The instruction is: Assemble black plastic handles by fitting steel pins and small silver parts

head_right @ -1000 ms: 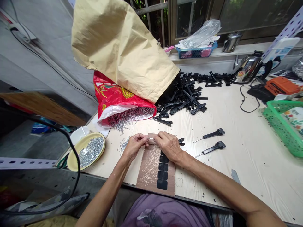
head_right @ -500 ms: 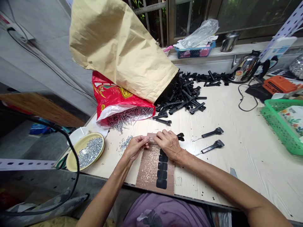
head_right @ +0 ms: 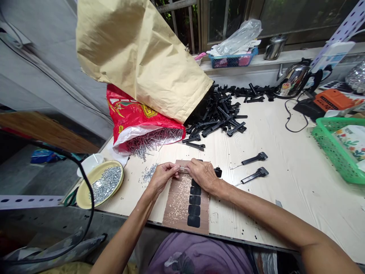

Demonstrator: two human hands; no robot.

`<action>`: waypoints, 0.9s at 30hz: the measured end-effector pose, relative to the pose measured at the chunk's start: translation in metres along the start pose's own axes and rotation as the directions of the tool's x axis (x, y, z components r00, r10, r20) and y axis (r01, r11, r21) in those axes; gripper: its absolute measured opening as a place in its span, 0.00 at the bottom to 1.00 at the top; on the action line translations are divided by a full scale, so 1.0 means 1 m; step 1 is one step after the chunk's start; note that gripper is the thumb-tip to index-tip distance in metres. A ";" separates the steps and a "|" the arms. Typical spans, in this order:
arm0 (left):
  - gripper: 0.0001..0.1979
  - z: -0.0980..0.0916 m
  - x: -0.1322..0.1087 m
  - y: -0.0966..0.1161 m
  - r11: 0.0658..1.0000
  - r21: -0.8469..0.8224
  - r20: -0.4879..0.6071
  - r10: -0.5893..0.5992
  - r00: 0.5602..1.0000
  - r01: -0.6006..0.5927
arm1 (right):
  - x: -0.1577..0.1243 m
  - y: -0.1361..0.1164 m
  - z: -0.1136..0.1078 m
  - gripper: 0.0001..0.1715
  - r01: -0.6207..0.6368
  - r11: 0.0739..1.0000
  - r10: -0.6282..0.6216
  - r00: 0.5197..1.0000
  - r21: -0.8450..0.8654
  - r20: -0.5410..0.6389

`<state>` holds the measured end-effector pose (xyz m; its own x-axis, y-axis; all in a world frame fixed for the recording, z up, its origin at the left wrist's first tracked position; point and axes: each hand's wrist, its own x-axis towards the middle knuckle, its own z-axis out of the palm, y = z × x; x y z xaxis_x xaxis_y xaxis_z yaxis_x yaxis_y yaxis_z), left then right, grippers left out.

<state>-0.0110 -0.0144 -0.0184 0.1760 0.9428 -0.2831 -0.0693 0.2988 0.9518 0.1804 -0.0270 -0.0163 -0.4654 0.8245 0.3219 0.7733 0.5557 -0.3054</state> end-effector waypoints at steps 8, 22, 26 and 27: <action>0.19 0.003 0.005 0.000 0.989 -0.053 0.099 -0.132 0.986 0.137 | -0.002 0.007 -0.006 0.16 0.017 0.997 -0.024 0.995 0.077 0.093; 0.24 0.027 0.007 -0.019 0.880 0.414 -0.162 0.322 0.933 -0.232 | -0.030 0.060 -0.019 0.16 -0.092 0.996 0.092 0.995 -0.004 0.040; 0.24 0.030 0.006 -0.025 0.855 0.461 -0.206 0.365 0.908 -0.239 | -0.062 0.033 -0.016 0.16 0.222 0.970 -0.235 0.958 0.094 0.162; 0.24 0.031 0.005 -0.025 0.854 0.463 -0.211 0.365 0.907 -0.236 | -0.067 0.028 -0.017 0.15 0.323 0.938 -0.342 0.919 0.124 0.195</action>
<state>0.0222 -0.0217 -0.0400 -0.0727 0.9952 0.0656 0.3536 -0.0358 0.9347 0.2403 -0.0686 -0.0315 -0.7764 0.5887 0.2252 0.5221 0.8008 -0.2934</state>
